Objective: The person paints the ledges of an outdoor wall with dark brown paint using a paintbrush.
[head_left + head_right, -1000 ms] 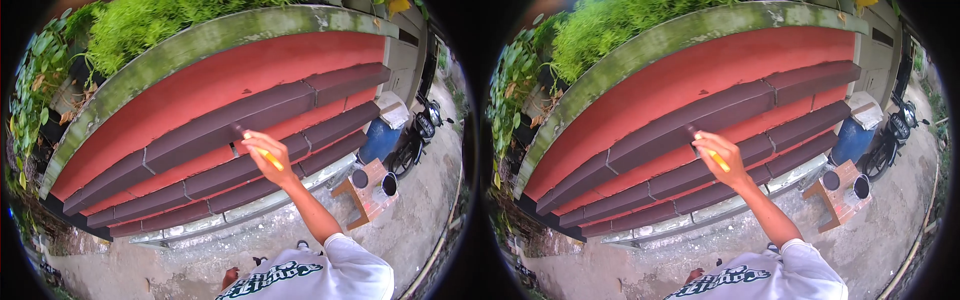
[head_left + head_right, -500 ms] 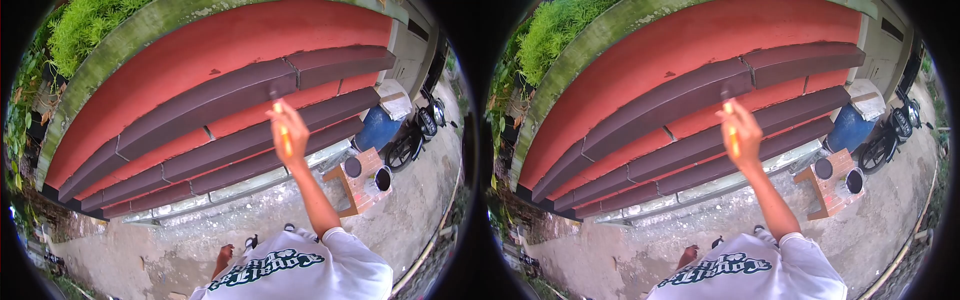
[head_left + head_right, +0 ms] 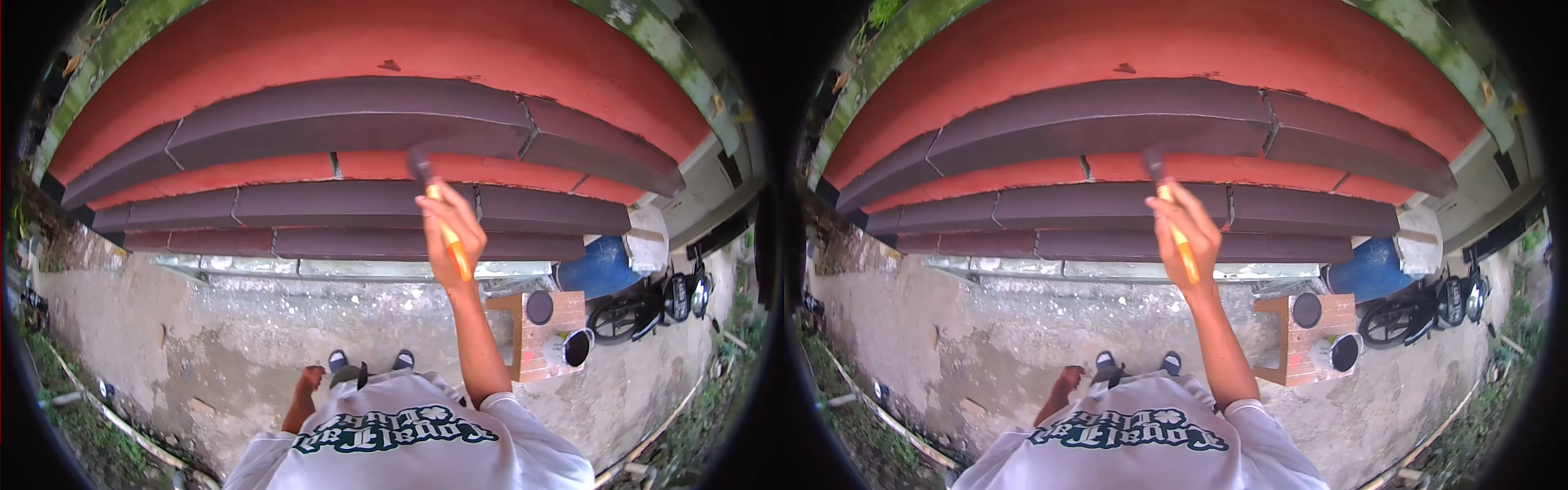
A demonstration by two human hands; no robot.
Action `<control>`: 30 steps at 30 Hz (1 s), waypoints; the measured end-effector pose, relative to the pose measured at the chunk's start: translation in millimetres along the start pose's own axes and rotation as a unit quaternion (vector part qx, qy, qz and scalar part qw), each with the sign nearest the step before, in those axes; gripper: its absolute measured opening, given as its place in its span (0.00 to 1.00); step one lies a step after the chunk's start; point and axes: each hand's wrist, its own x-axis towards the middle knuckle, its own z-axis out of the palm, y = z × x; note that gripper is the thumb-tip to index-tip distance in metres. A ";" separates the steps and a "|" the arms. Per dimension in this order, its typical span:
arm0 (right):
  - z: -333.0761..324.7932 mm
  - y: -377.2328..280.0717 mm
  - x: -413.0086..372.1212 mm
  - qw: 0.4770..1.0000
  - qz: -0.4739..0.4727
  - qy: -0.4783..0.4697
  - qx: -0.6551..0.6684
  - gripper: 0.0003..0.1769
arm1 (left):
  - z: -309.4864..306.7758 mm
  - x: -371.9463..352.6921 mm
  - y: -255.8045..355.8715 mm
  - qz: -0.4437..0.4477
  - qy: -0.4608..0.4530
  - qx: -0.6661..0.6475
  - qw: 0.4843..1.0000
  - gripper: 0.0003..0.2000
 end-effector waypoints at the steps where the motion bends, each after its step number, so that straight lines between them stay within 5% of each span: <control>1: 0.6 5.8 0.1 1.000 -0.023 0.003 -0.012 0.13 | 3.3 0.2 0.5 0.008 -0.003 -0.009 1.000 0.13; 7: -36.6 21.9 15.4 0.981 0.015 0.168 -0.100 0.09 | -18.1 -22.0 9.6 0.054 0.024 -0.053 0.997 0.14; 12: 15.1 -4.1 13.7 0.958 -0.013 0.246 -0.149 0.10 | -56.5 -12.0 -13.2 0.030 0.034 -0.050 0.998 0.13; 20: 103.9 -71.8 20.1 0.997 -0.049 -0.067 0.007 0.11 | -124.1 5.7 -34.8 -0.008 0.014 -0.076 0.997 0.12; 26: 64.6 -54.1 22.4 0.986 0.006 0.130 -0.106 0.10 | -157.3 5.4 -25.2 0.033 0.025 -0.085 0.996 0.12; 30: 100.6 -74.6 23.1 0.954 0.005 0.252 -0.160 0.10 | -185.1 11.1 -36.6 0.026 0.007 -0.088 0.996 0.11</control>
